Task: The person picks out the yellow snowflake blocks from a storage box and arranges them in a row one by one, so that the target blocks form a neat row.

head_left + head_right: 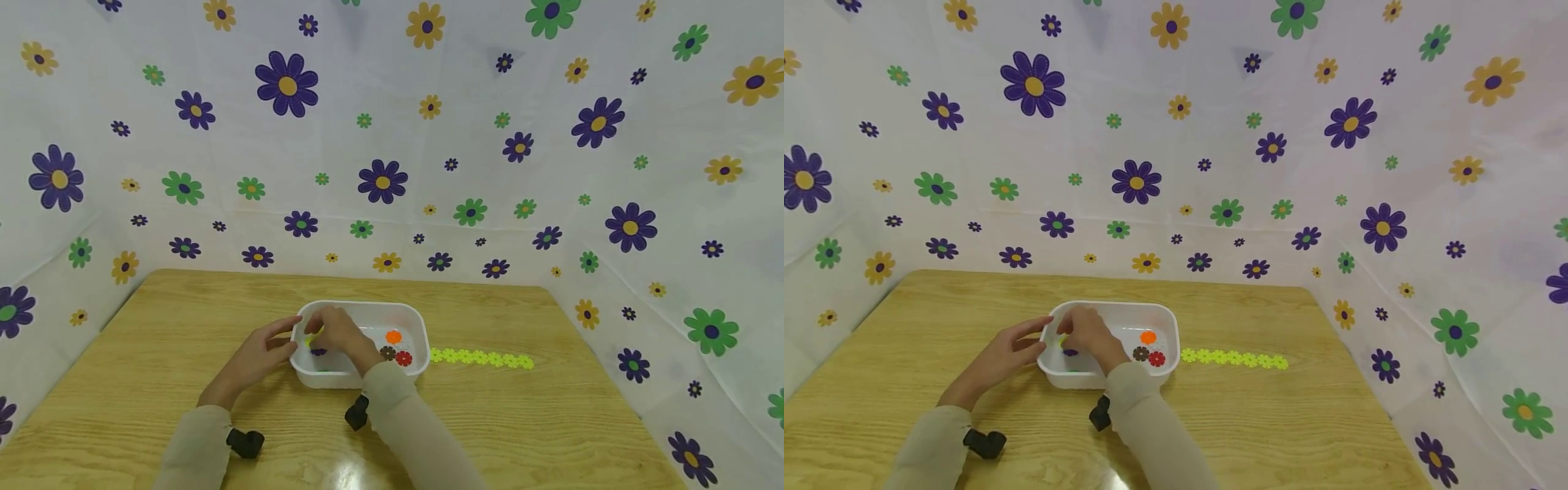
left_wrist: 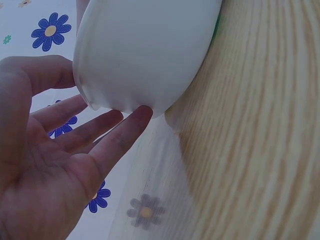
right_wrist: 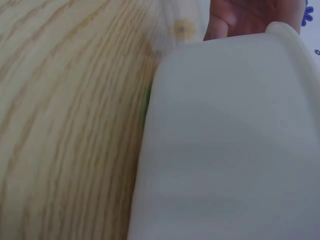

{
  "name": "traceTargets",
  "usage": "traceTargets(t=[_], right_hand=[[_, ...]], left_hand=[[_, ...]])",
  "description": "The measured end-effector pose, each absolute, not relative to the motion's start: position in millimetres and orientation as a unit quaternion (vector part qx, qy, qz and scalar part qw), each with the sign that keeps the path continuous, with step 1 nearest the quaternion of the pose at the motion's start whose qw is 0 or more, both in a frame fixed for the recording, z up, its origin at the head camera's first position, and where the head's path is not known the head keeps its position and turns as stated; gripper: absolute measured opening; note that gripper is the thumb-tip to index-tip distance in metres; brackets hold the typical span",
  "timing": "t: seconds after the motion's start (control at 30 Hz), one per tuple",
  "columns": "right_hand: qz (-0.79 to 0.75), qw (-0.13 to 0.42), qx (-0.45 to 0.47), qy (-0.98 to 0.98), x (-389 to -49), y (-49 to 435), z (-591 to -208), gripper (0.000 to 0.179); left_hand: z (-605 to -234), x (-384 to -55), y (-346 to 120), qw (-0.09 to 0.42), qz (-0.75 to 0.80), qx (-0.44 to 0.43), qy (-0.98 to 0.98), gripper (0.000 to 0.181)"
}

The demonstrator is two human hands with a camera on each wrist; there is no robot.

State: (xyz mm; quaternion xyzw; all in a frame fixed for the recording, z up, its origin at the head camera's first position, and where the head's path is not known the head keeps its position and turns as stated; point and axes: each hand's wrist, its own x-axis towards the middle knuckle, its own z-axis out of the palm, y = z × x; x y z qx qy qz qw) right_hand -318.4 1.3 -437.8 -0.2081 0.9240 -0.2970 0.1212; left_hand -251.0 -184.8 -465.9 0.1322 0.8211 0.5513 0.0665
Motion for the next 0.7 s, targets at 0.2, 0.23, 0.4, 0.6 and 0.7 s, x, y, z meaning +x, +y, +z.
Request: traceTargets(t=[0.2, 0.23, 0.4, 0.6, 0.7], right_hand=[[-0.274, 0.115, -0.218, 0.930, -318.1, -2.2, -440.5, 0.026], [-0.270, 0.115, -0.219, 0.931, -318.2, -2.5, -440.9, 0.026], [-0.260, 0.115, -0.221, 0.933, -318.6, -3.4, -441.7, 0.026], [-0.249, 0.118, -0.229, 0.934, -318.0, -3.9, -439.3, 0.016], [-0.246, 0.122, -0.229, 0.934, -317.2, -0.8, -437.0, 0.011]], left_hand=[[-466.8, -252.0, -185.0, 0.063, 0.548, 0.137, 0.823, 0.058], [-466.9, -251.9, -184.9, 0.063, 0.547, 0.139, 0.823, 0.059], [-465.3, -251.5, -184.5, 0.065, 0.549, 0.134, 0.823, 0.059], [-463.5, -251.7, -184.5, 0.065, 0.549, 0.137, 0.822, 0.058], [-464.7, -251.7, -184.2, 0.065, 0.552, 0.137, 0.820, 0.058]])
